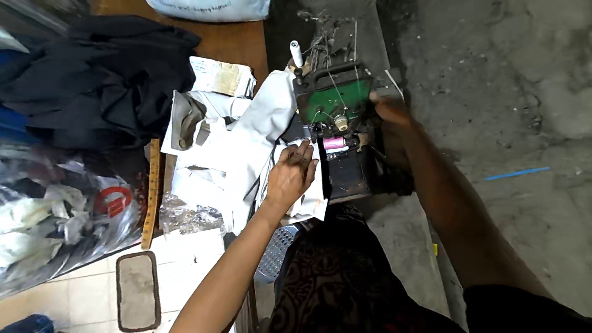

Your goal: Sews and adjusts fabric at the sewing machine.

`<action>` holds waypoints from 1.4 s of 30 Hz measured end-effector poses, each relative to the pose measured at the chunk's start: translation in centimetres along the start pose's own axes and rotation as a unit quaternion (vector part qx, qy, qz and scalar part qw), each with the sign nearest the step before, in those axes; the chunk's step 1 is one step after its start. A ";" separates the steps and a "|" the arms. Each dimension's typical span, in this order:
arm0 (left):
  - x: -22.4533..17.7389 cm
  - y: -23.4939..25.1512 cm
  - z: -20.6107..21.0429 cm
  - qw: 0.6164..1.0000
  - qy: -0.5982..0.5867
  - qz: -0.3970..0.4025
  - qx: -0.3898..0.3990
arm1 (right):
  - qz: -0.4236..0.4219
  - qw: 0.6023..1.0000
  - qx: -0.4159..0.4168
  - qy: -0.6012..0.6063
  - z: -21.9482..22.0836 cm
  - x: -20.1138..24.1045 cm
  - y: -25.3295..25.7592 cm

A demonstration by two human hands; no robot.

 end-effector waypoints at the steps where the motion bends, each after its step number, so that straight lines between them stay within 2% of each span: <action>1: 0.0 0.0 0.0 1.000 0.004 -0.004 0.003 | 0.055 0.998 0.025 0.036 0.6 -1.1 0.5; 2: 0.1 0.0 0.1 1.000 0.010 -0.010 0.009 | 0.089 0.992 0.045 0.083 1.2 -2.5 0.6; 4: 0.3 0.0 0.0 1.000 0.017 -0.015 0.008 | 0.081 0.977 0.055 0.188 2.2 -5.0 -0.5; 7: 0.2 0.2 -0.1 1.000 0.019 -0.018 0.001 | 0.007 0.971 -0.095 0.219 2.6 -7.0 -3.8; 8: 0.2 0.3 -0.1 1.000 0.018 -0.017 0.001 | -0.022 0.969 -0.144 0.199 3.2 -6.8 -6.1; 9: 0.2 0.4 -0.1 1.000 0.018 -0.016 0.000 | -0.051 0.974 -0.158 0.153 4.5 -6.0 -8.6; 11: 0.5 0.4 -0.3 1.000 0.015 -0.014 0.005 | -0.142 0.975 -0.147 0.089 7.9 -2.9 -12.6; 13: 0.3 0.2 -0.4 1.000 0.015 -0.009 0.010 | -0.215 0.958 -0.136 0.130 10.9 -0.9 -14.7; 14: 0.3 0.2 -0.5 1.000 0.016 -0.007 0.011 | -0.218 0.954 -0.128 0.160 11.8 -0.2 -14.8; 18: 0.4 0.4 -0.4 1.000 0.021 -0.012 0.015 | -0.153 0.971 -0.071 0.171 13.6 0.8 -13.0; 21: 0.4 0.5 -0.4 0.999 0.025 -0.021 0.032 | -0.119 0.973 -0.059 0.189 13.8 0.3 -13.1; 27: 0.6 0.8 -0.3 0.998 0.030 -0.025 0.052 | -0.113 0.972 -0.043 0.202 15.0 -1.1 -15.6; 33: 1.2 1.4 -0.3 0.997 0.030 -0.040 0.058 | -0.090 0.984 -0.019 0.152 15.4 -1.1 -15.1; 42: 1.7 2.3 -0.6 0.996 0.045 -0.051 0.059 | -0.086 0.986 -0.034 0.136 15.4 -0.7 -14.9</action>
Point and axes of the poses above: each hand's wrist, its own y-axis towards the middle knuckle, its own z-axis out of the palm, x = y × z, the point moved 8 cm from there along y, towards the middle knuckle, and after that the axes turned 2 degrees about z, right-handed, at the moved point
